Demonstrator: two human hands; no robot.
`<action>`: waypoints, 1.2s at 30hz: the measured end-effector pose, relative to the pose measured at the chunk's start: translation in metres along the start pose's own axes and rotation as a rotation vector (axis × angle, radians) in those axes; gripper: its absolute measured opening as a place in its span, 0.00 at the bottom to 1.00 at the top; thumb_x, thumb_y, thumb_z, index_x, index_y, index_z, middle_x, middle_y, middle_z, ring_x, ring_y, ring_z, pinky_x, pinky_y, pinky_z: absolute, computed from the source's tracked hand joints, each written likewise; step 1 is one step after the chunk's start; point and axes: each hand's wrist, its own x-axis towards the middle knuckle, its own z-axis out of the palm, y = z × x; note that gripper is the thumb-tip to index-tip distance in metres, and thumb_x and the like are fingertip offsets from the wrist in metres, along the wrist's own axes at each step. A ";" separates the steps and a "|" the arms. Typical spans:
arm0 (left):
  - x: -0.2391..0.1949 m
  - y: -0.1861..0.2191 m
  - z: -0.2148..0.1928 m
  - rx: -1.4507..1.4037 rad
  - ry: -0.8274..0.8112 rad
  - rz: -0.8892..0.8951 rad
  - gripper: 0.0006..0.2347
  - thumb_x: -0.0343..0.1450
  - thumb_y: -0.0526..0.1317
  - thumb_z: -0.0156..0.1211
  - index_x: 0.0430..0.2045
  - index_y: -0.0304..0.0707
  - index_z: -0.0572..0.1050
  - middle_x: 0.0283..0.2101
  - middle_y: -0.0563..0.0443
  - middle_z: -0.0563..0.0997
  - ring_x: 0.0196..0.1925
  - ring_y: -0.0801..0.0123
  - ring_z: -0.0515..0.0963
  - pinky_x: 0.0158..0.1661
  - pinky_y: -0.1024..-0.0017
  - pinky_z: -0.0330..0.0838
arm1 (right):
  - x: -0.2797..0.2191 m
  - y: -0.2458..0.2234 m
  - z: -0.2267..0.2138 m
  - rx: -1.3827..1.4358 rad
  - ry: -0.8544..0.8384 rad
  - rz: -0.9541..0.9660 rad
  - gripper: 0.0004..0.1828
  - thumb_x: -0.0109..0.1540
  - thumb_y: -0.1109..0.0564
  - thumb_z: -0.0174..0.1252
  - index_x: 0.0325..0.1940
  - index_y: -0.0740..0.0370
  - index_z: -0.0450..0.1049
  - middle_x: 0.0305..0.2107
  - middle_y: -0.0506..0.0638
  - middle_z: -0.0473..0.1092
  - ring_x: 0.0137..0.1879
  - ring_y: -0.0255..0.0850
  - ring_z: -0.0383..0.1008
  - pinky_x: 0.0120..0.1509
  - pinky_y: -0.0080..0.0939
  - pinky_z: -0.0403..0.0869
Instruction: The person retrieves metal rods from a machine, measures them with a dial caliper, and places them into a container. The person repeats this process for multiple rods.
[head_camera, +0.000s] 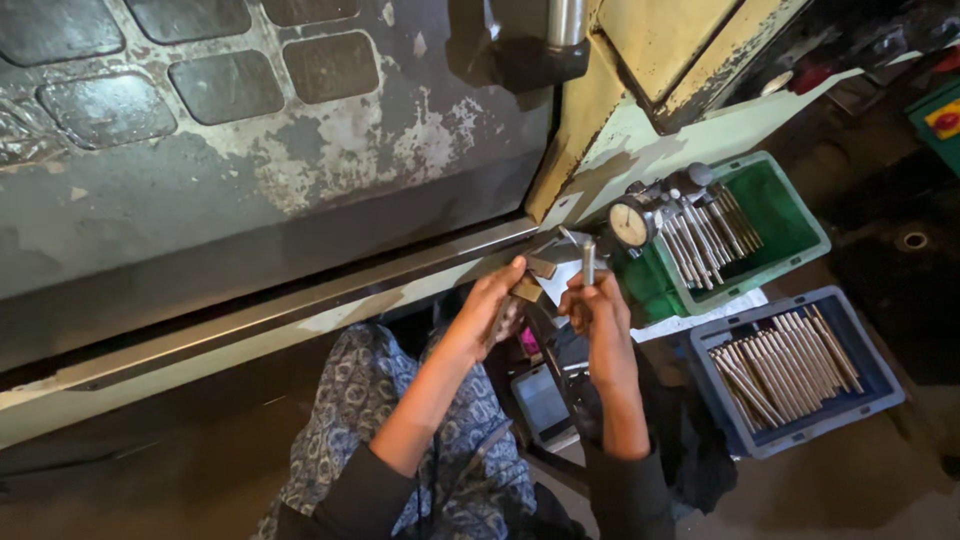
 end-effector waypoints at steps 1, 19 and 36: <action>-0.001 -0.001 -0.002 -0.038 0.008 -0.080 0.17 0.72 0.57 0.56 0.26 0.44 0.72 0.12 0.62 0.64 0.08 0.81 0.60 0.09 0.82 0.51 | -0.002 0.001 0.000 -0.081 -0.024 -0.019 0.13 0.71 0.51 0.46 0.48 0.62 0.72 0.28 0.46 0.71 0.32 0.29 0.62 0.36 0.30 0.61; -0.015 0.006 -0.017 -0.275 -0.221 -0.146 0.10 0.77 0.47 0.53 0.38 0.41 0.75 0.15 0.59 0.66 0.10 0.80 0.61 0.10 0.82 0.51 | -0.024 -0.037 0.036 -0.633 -0.135 -0.216 0.09 0.70 0.59 0.55 0.51 0.66 0.71 0.30 0.57 0.70 0.32 0.41 0.68 0.38 0.38 0.70; 0.006 0.004 -0.002 -0.224 0.259 0.256 0.16 0.72 0.55 0.60 0.31 0.41 0.74 0.19 0.59 0.70 0.17 0.78 0.67 0.18 0.78 0.60 | -0.042 -0.011 0.072 -0.340 -0.032 -0.089 0.11 0.60 0.61 0.68 0.44 0.66 0.75 0.26 0.41 0.71 0.31 0.25 0.63 0.32 0.28 0.63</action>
